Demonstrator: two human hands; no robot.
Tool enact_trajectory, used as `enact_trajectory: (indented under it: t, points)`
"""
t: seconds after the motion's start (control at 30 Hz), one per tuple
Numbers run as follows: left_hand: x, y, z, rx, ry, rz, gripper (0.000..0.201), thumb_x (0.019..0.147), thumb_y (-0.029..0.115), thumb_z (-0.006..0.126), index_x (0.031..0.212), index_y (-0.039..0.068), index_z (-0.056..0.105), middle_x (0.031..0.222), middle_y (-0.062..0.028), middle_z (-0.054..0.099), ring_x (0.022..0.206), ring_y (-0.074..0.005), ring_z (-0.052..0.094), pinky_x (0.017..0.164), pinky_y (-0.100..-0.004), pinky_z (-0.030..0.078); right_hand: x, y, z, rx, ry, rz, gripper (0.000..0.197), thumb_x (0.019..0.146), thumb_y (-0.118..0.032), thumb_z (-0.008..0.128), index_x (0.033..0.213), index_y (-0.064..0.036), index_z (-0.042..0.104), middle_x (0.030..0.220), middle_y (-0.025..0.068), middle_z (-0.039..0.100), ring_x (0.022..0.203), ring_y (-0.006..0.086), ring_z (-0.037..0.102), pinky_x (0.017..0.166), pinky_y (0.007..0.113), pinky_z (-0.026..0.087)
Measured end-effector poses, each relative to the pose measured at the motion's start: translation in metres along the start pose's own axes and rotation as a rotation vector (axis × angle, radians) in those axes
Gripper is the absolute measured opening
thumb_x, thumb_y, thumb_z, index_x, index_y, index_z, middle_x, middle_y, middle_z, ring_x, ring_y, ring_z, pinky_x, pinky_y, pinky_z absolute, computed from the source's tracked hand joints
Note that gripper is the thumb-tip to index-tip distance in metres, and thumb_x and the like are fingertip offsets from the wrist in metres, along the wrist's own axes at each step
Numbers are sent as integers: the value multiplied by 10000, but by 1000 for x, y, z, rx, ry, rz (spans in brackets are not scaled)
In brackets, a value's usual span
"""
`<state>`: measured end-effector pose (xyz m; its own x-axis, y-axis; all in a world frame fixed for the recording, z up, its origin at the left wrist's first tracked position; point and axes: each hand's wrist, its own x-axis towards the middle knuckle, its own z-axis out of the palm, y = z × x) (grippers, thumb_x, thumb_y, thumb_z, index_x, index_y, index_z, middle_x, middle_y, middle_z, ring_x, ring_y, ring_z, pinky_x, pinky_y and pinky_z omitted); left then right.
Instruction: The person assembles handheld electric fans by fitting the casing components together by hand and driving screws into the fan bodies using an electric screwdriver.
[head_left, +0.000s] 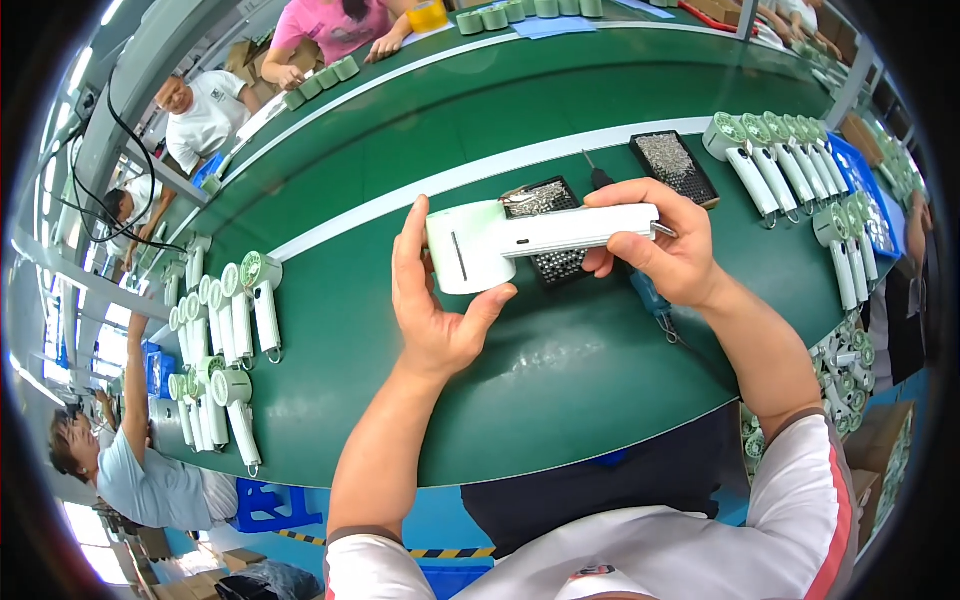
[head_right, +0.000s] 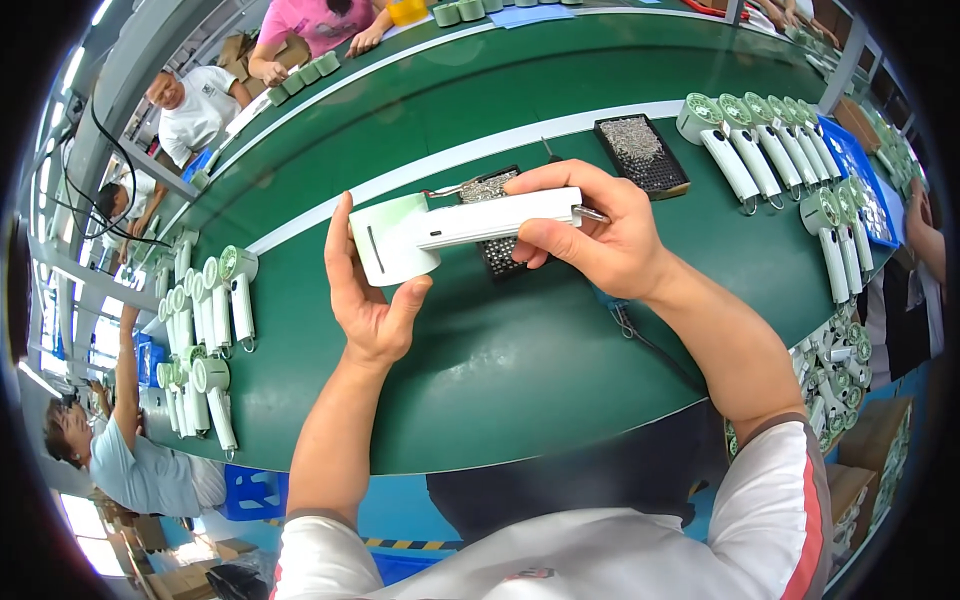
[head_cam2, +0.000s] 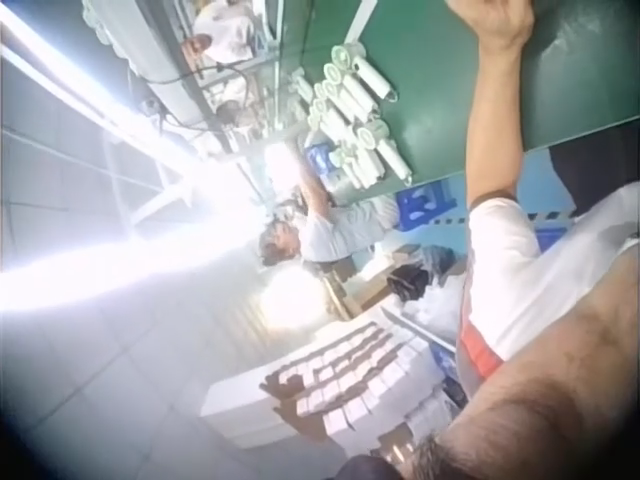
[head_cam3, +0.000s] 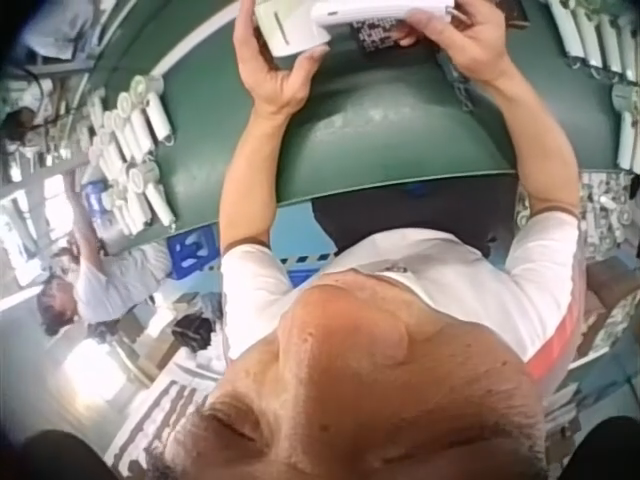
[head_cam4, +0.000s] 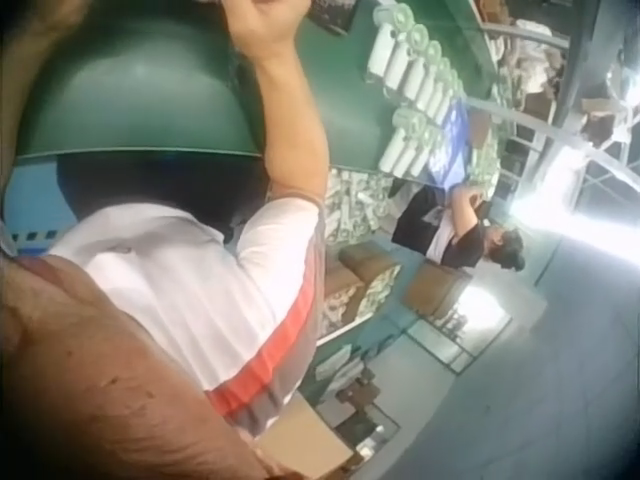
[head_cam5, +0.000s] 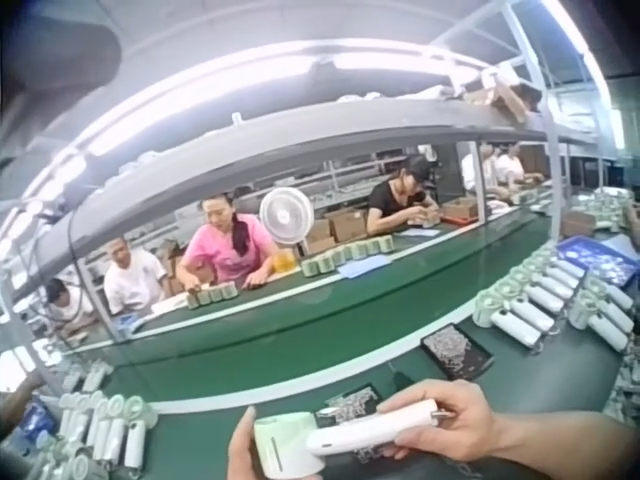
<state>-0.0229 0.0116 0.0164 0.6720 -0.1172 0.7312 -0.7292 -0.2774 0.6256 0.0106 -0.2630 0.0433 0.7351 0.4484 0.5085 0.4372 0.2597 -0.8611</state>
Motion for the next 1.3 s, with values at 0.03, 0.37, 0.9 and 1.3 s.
enact_trajectory:
  t: [0.03, 0.37, 0.9, 1.3]
  points:
    - [-1, 0, 0, -1, 3, -19, 971, 912, 285, 804, 1601, -39, 203, 1362, -178, 555, 1210, -270, 600, 1047, -375, 471, 0, 0, 1, 21, 6, -10, 346, 1008, -58, 651, 1314, 76, 563, 1046, 154, 716, 864, 179, 734, 714, 299, 630]
    - [1, 4, 3, -132, 65, -42, 859, 847, 132, 810, 1521, -71, 318, 1289, -185, 584, 1143, -266, 602, 1006, -374, 478, 1, -7, -2, -87, -27, -50, 353, 971, 7, 675, 1302, 88, 584, 1057, 176, 734, 883, 203, 755, 741, 314, 641]
    - [-2, 1, -1, -112, 44, 12, 898, 886, 243, 793, 1542, -55, 258, 1344, -216, 558, 1202, -295, 582, 1039, -396, 460, 2, -16, 9, -398, -19, -272, 397, 895, -60, 799, 1245, 58, 654, 947, 141, 769, 790, 165, 756, 694, 255, 568]
    - [-2, -3, -4, -83, -13, 71, 912, 917, 200, 741, 1587, -38, 170, 1422, -231, 495, 1279, -311, 544, 1104, -407, 415, -1, -9, 4, -440, -56, -294, 419, 883, -89, 816, 1231, 70, 647, 1087, 206, 741, 901, 243, 763, 749, 313, 597]
